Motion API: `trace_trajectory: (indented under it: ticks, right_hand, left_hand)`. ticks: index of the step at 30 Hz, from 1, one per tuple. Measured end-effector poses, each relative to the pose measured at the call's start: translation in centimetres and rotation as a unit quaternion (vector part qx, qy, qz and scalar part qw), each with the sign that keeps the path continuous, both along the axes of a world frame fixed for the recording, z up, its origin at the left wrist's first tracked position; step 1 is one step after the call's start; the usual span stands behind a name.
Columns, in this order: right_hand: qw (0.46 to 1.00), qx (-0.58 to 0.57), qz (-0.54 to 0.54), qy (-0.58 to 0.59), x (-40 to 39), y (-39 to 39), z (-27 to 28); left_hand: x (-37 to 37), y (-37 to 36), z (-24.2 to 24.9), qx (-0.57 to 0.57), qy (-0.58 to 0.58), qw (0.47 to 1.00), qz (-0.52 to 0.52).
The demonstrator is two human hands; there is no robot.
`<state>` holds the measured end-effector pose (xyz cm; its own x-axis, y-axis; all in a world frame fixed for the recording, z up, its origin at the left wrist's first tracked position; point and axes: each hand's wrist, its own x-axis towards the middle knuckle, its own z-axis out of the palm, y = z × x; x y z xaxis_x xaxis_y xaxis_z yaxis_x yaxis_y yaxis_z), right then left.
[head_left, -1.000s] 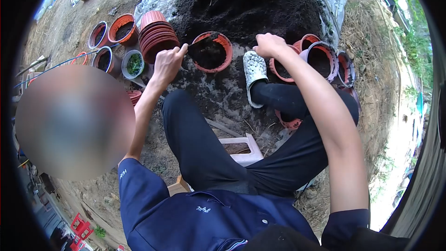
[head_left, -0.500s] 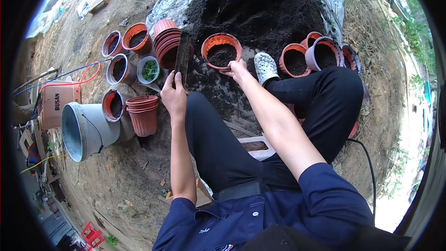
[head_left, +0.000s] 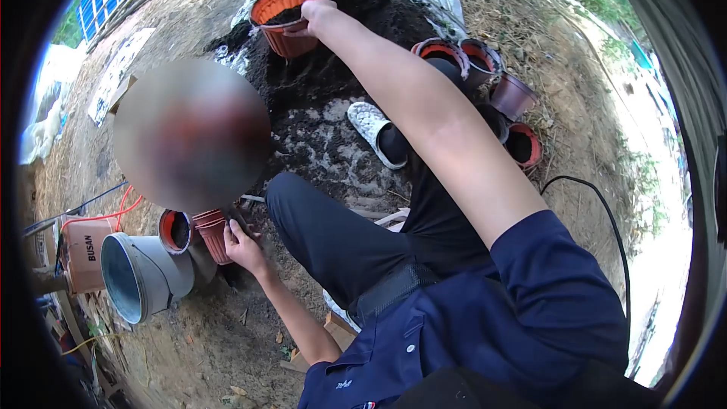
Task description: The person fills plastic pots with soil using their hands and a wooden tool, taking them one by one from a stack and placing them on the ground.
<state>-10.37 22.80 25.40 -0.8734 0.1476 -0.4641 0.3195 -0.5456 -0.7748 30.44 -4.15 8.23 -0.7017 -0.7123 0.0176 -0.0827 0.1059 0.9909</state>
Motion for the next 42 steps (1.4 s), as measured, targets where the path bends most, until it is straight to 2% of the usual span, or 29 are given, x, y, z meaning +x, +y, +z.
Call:
trace_trajectory:
  ticks: [2,4,7,11,12,13,14,15,18,24,28,32,34,36,38,40,42]
  right_hand:
    - [0.998,0.026,0.036,0.041,-3.6,2.6,3.7]
    - [0.982,0.106,0.032,0.152,-0.3,5.7,8.8]
    - [0.975,0.124,0.051,0.18,-1.0,11.7,8.6]
    - [0.961,0.132,0.102,0.222,1.4,25.2,7.0]
    - [0.958,0.133,0.114,0.228,0.6,26.1,6.1]
    - [0.964,0.129,0.105,0.209,4.1,27.8,5.9]
    - [0.969,0.141,0.042,0.198,10.1,26.6,7.3]
    - [0.982,0.119,0.024,0.144,12.3,28.5,6.3]
    - [0.991,0.082,-0.057,0.087,19.9,32.8,2.2]
    - [0.982,0.064,-0.171,-0.044,32.0,41.0,-9.4]
    - [0.971,0.085,-0.193,-0.113,38.0,40.7,-13.3]
    - [0.98,0.111,-0.119,-0.116,39.5,38.0,-14.4]
    - [0.985,0.102,-0.086,-0.11,38.3,35.5,-14.3]
    - [0.992,0.089,-0.052,-0.075,36.5,34.7,-18.1]
    - [0.99,0.098,-0.01,-0.096,33.7,31.7,-18.2]
    - [0.993,0.101,0.022,-0.054,30.5,30.3,-23.1]
    - [0.987,0.113,0.056,-0.102,27.7,27.1,-22.1]
  left_hand:
    - [2.0,-0.8,-0.3,0.009,-0.003,1.0,0.014]
    - [4.0,-1.6,-0.6,-0.011,-0.014,0.999,0.037]
    - [6.6,-1.5,-0.6,0.014,-0.022,0.995,0.091]
    - [9.6,-2.0,-1.8,0.013,-0.02,0.994,0.105]
    - [10.2,-1.8,-1.8,0.008,-0.034,0.993,0.113]
    - [10.7,-1.5,-1.9,0.004,-0.049,0.991,0.122]
    - [11.1,-1.5,-2.1,0.006,-0.055,0.991,0.12]
    - [11.5,-1.7,-2.3,-0.003,-0.065,0.989,0.134]
    - [12.0,-1.8,-2.4,-0.01,-0.1,0.983,0.152]
    - [10.4,-1.3,-1.4,-0.031,-0.126,0.98,0.148]
    - [7.7,-0.7,-1.3,-0.024,-0.105,0.986,0.127]
    - [4.8,0.0,-1.1,-0.017,-0.096,0.991,0.091]
    - [3.2,0.6,-0.2,0.009,-0.077,0.995,0.065]
    - [2.2,1.4,0.6,0.003,-0.075,0.995,0.06]
    - [1.5,2.1,1.6,0.008,-0.066,0.997,0.043]
    - [1.6,2.3,2.2,0.004,-0.053,0.997,0.051]
    - [2.3,2.0,2.4,-0.018,-0.038,0.998,0.044]
